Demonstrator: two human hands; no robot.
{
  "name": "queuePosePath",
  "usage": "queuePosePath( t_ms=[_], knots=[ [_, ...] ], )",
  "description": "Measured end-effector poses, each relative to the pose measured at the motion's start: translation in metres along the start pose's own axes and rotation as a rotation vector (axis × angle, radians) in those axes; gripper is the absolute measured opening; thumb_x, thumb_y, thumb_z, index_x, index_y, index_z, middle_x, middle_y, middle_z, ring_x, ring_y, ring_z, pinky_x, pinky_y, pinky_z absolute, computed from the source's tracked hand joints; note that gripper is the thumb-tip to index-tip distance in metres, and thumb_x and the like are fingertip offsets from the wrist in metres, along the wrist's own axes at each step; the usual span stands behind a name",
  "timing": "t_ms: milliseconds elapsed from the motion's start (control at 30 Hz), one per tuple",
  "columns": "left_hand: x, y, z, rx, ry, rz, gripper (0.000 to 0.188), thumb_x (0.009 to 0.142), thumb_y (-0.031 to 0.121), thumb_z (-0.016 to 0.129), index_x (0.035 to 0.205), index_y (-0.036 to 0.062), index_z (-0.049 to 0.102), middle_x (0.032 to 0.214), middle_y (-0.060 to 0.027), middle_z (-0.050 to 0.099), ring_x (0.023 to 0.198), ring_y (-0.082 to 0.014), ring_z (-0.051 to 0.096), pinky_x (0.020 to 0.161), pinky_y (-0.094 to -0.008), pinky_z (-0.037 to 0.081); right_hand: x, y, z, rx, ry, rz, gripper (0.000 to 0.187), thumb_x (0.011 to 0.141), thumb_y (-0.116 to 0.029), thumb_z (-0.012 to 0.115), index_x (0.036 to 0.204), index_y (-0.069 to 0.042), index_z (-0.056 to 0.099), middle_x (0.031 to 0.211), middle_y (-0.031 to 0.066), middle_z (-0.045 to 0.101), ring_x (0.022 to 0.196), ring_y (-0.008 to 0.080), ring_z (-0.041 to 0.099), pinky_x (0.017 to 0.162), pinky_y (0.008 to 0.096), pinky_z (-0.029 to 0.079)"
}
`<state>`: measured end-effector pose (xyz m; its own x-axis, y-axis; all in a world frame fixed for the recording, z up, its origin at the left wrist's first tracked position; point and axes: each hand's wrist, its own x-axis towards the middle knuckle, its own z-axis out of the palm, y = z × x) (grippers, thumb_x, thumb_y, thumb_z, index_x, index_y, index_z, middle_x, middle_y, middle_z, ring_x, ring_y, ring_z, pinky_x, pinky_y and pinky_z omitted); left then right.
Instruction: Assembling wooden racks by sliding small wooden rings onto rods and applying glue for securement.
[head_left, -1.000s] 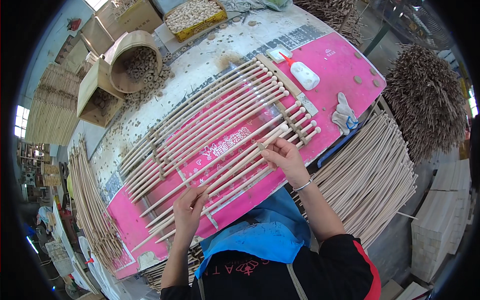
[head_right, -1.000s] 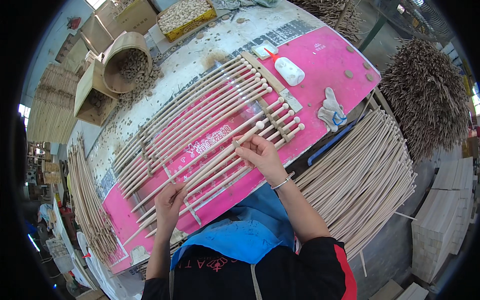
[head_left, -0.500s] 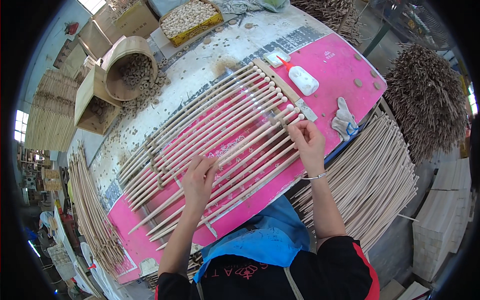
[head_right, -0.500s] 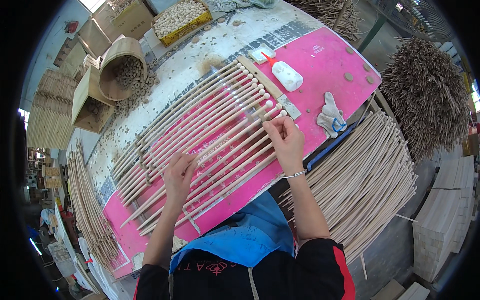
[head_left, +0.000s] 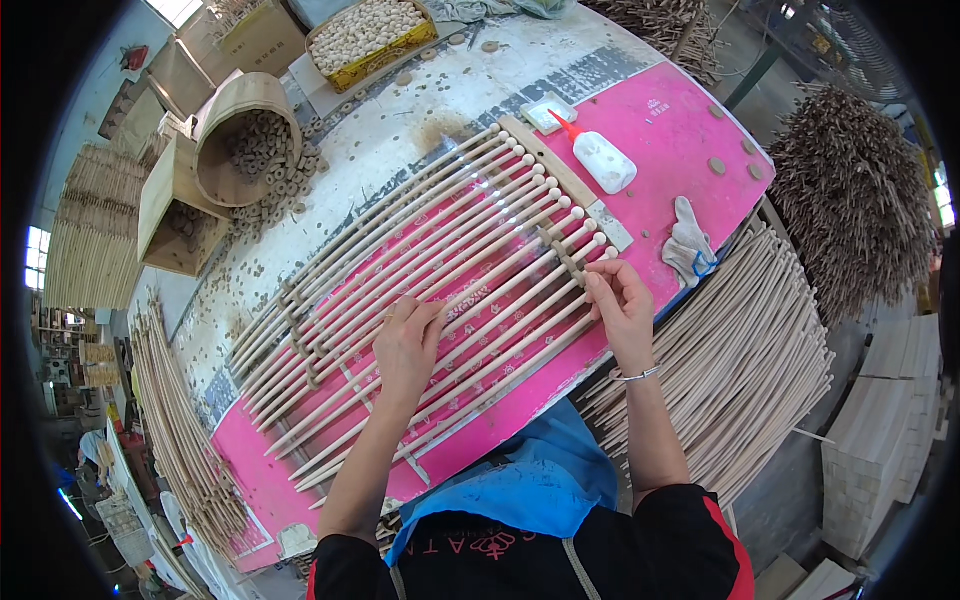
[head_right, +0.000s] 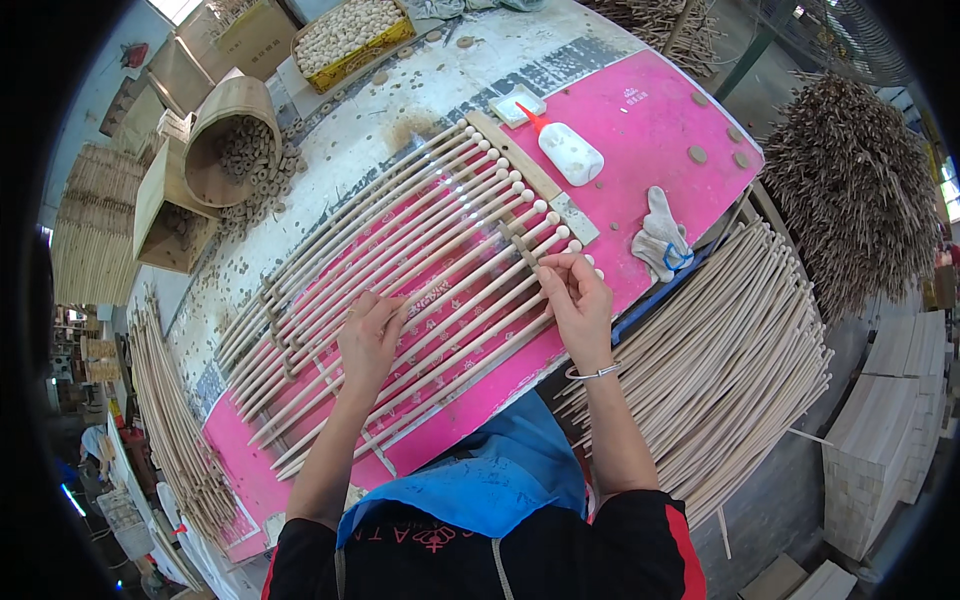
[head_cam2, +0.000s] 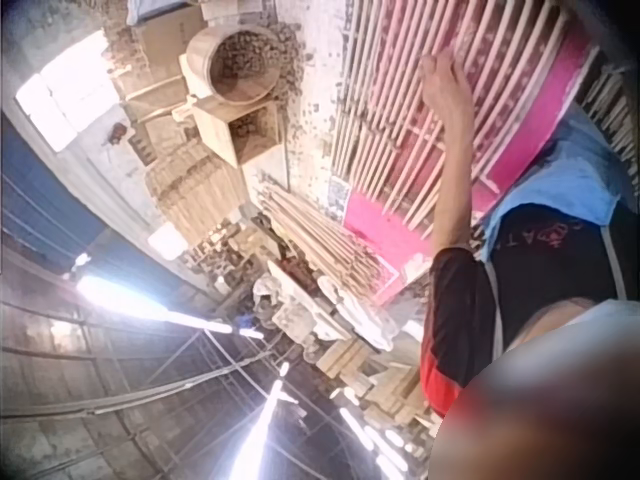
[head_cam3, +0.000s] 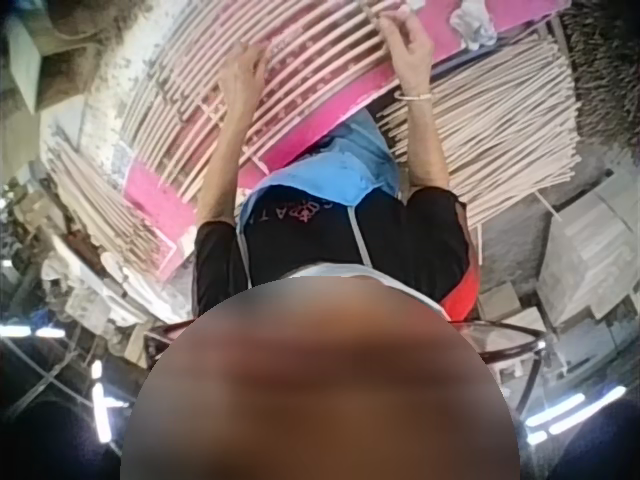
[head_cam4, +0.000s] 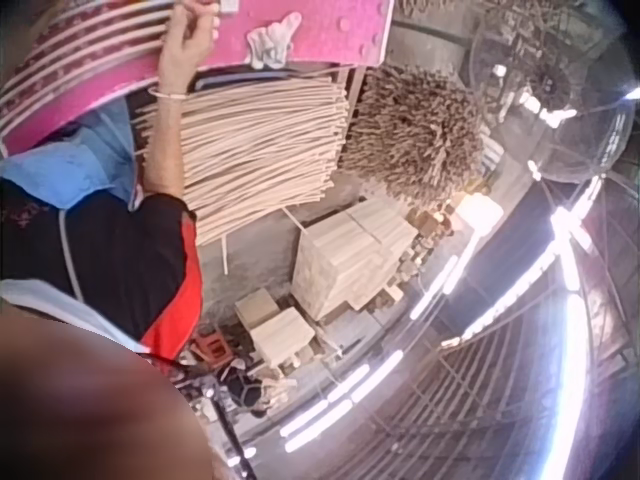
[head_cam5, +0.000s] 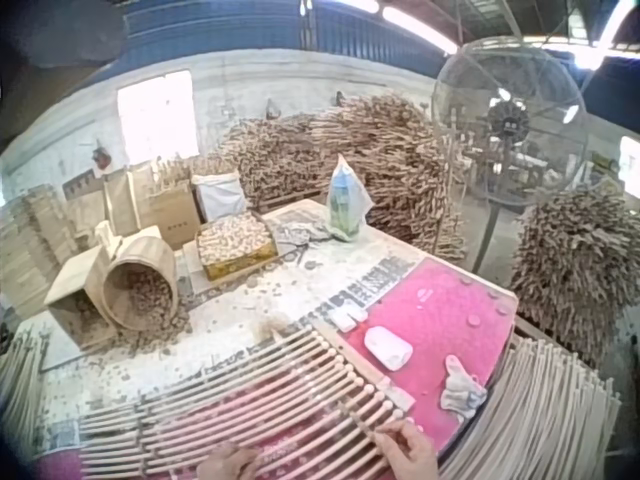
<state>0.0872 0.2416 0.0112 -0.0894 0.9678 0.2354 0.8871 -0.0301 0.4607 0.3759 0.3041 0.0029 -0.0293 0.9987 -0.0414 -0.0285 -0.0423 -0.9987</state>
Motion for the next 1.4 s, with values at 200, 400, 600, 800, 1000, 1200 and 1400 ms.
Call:
queuePosePath(
  t_ms=[200, 400, 600, 800, 1000, 1200, 1400],
  knots=[
    [0.001, -0.006, 0.000, 0.021, -0.029, 0.080, 0.020, 0.088, 0.014, 0.076, 0.107, 0.0074, 0.076, 0.096, -0.0072, 0.065, 0.089, -0.0277, 0.065, 0.079, -0.0416, 0.050, -0.005, -0.001, 0.005, -0.007, 0.003, -0.033, 0.015, 0.103, -0.014, 0.066, 0.111, -0.001, 0.068, 0.082, -0.0022, 0.062, 0.067, 0.0030, 0.054, 0.057, 0.0193, 0.044],
    [0.002, -0.028, -0.024, 0.149, 0.025, 0.139, 0.037, 0.086, 0.010, 0.075, 0.123, 0.0112, 0.071, 0.105, -0.0074, 0.065, 0.097, -0.0283, 0.064, 0.085, -0.0428, 0.049, -0.012, -0.004, 0.002, -0.004, -0.030, -0.001, 0.015, 0.105, -0.013, 0.062, 0.113, -0.002, 0.068, 0.081, -0.0018, 0.062, 0.067, 0.0044, 0.054, 0.060, 0.0201, 0.045],
    [-0.003, -0.048, -0.015, 0.233, 0.047, 0.187, 0.037, 0.084, 0.003, 0.070, 0.119, 0.0131, 0.071, 0.102, -0.0060, 0.063, 0.096, -0.0280, 0.063, 0.083, -0.0426, 0.051, -0.024, -0.004, 0.010, 0.020, -0.065, 0.000, 0.015, 0.104, -0.011, 0.063, 0.113, -0.001, 0.068, 0.081, -0.0013, 0.062, 0.066, 0.0037, 0.054, 0.058, 0.0187, 0.044],
    [-0.009, -0.041, -0.038, 0.263, 0.136, 0.242, 0.041, 0.081, 0.001, 0.068, 0.120, 0.0145, 0.072, 0.095, -0.0054, 0.059, 0.091, -0.0250, 0.062, 0.078, -0.0390, 0.052, -0.037, -0.002, 0.031, -0.089, -0.186, -0.046, 0.017, 0.104, -0.012, 0.063, 0.115, -0.002, 0.070, 0.083, -0.0013, 0.064, 0.071, 0.0038, 0.060, 0.060, 0.0190, 0.046],
    [-0.052, 0.012, -0.081, 0.233, 0.080, 0.357, 0.042, 0.084, 0.008, 0.063, 0.125, 0.0140, 0.071, 0.096, -0.0046, 0.057, 0.092, -0.0235, 0.059, 0.081, -0.0381, 0.050, -0.052, -0.018, 0.107, 0.455, -0.398, 0.322, 0.033, 0.107, -0.029, 0.062, 0.125, -0.002, 0.067, 0.083, 0.0013, 0.066, 0.066, 0.0066, 0.059, 0.059, 0.0211, 0.046],
    [-0.110, -0.006, -0.144, 0.244, 0.070, 0.091, 0.063, 0.085, 0.026, 0.080, 0.144, 0.0144, 0.060, 0.124, -0.0118, 0.063, 0.113, -0.0319, 0.059, 0.101, -0.0446, 0.045, -0.040, -0.011, 0.095, 0.486, -0.279, 0.204, 0.032, 0.108, -0.033, 0.058, 0.102, -0.004, 0.069, 0.074, 0.0009, 0.064, 0.063, 0.0068, 0.059, 0.056, 0.0214, 0.047],
    [-0.157, -0.041, -0.156, 0.091, -0.037, -0.055, 0.051, 0.084, 0.019, 0.079, 0.133, 0.0071, 0.066, 0.108, -0.0101, 0.067, 0.094, -0.0267, 0.066, 0.083, -0.0394, 0.049, -0.039, -0.027, 0.089, 0.473, -0.333, 0.224, 0.031, 0.109, -0.031, 0.057, 0.100, -0.004, 0.070, 0.074, 0.0006, 0.063, 0.062, 0.0068, 0.057, 0.055, 0.0215, 0.044]
  ],
)
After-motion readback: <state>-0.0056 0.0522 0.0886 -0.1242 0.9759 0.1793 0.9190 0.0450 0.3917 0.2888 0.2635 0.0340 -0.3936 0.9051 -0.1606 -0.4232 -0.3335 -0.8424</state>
